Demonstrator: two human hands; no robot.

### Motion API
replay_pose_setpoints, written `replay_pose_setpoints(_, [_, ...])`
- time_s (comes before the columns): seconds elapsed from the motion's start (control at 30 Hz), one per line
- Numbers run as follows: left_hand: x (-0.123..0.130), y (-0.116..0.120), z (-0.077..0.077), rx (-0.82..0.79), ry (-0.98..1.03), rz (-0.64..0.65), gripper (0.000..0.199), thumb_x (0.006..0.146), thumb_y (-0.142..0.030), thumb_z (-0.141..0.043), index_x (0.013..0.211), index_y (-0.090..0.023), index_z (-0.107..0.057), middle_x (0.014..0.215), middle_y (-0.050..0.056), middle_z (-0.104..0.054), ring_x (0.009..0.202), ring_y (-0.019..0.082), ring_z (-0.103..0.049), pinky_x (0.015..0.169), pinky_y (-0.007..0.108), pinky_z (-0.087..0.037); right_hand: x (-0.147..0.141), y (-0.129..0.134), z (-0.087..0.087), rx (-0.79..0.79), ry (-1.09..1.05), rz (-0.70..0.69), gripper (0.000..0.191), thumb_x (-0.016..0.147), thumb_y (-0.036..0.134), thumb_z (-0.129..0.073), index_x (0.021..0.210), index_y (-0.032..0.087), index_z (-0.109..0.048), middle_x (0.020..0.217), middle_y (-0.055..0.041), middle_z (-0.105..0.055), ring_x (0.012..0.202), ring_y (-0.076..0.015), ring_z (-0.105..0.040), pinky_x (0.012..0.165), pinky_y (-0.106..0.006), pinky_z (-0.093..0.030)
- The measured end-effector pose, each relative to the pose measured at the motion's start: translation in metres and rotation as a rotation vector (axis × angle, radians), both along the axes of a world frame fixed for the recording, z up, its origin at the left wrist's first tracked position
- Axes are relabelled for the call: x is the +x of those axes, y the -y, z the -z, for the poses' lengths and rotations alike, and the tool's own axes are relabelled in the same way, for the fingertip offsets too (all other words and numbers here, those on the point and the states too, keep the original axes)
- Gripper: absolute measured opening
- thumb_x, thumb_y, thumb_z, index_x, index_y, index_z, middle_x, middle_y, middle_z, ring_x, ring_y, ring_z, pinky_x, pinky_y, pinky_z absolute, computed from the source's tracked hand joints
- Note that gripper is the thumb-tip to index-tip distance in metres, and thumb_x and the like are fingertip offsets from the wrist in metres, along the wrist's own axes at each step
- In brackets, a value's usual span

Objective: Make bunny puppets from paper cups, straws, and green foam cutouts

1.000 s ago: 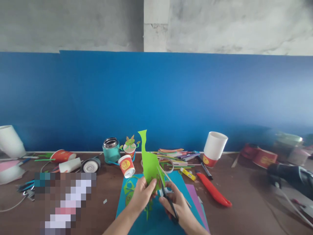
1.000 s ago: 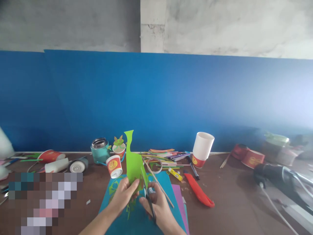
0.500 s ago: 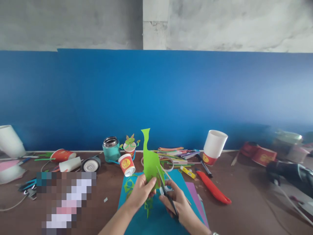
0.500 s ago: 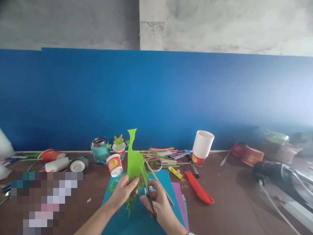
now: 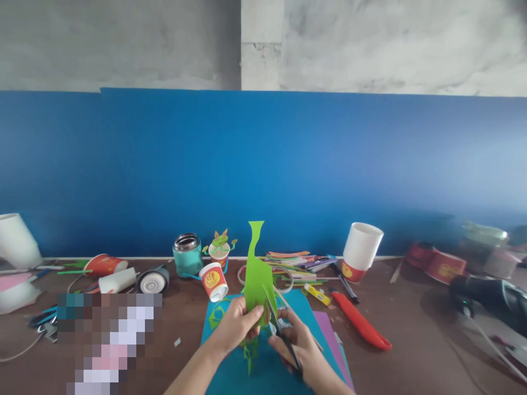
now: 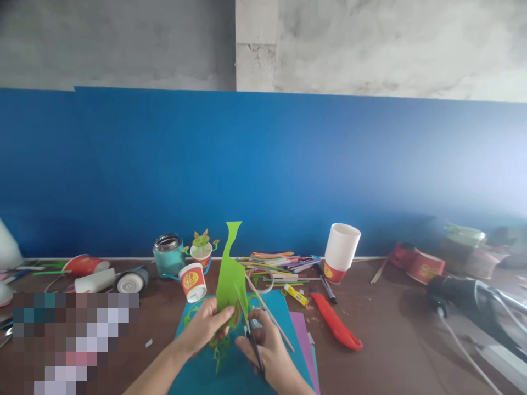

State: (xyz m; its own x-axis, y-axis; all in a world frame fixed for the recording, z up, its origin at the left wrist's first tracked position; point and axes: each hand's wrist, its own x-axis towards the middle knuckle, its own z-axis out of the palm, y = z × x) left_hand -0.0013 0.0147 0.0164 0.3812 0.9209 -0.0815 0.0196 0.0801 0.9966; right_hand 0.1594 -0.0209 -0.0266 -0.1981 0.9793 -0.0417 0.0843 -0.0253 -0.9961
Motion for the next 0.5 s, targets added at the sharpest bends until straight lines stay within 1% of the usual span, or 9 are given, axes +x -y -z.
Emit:
replay_pose_setpoints(0.17, [-0.0031, -0.0025, 0.0032, 0.016, 0.014, 0.006, 0.029, 0.074, -0.047, -0.06, 0.066, -0.019, -0.055, 0.044, -0.006, -0.048, 0.036, 0.008, -0.037, 0.036, 0.019, -0.024, 0.0016, 0.0014, -0.0016, -0.01, 0.031, 0.012, 0.052, 0.069, 0.059, -0.065, 0.097, 0.021, -0.044, 0.045, 0.0128, -0.039, 0.033, -0.0038, -0.034, 0.031, -0.013, -0.025])
replay_pose_setpoints(0.27, [-0.0053, -0.0038, 0.0048, 0.004, 0.01, 0.037, 0.03, 0.074, -0.047, -0.061, 0.066, -0.019, -0.055, 0.047, -0.005, -0.05, 0.036, 0.008, -0.037, 0.035, 0.018, -0.023, 0.0028, 0.0011, 0.0013, -0.016, 0.027, 0.005, 0.052, 0.069, 0.058, -0.066, 0.098, 0.021, -0.044, 0.047, 0.0122, -0.041, 0.033, -0.0043, -0.036, 0.031, -0.014, -0.026])
replay_pose_setpoints(0.37, [-0.0064, -0.0038, 0.0032, 0.01, 0.019, 0.088, 0.029, 0.074, -0.047, -0.062, 0.067, -0.019, -0.058, 0.052, -0.004, -0.053, 0.038, 0.007, -0.038, 0.035, 0.018, -0.022, 0.0038, 0.0008, 0.0043, -0.019, 0.013, 0.0, 0.052, 0.069, 0.057, -0.066, 0.1, 0.021, -0.044, 0.05, 0.0113, -0.044, 0.035, -0.0044, -0.037, 0.032, -0.014, -0.028])
replay_pose_setpoints(0.5, [-0.0072, -0.0032, 0.0007, 0.015, 0.019, 0.088, 0.029, 0.072, -0.047, -0.063, 0.066, -0.018, -0.06, 0.049, -0.004, -0.052, 0.037, 0.007, -0.037, 0.036, 0.018, -0.023, 0.0042, 0.0006, 0.0051, -0.031, 0.0, -0.013, 0.052, 0.069, 0.056, -0.067, 0.1, 0.021, -0.044, 0.049, 0.0118, -0.044, 0.034, -0.0042, -0.036, 0.031, -0.014, -0.026])
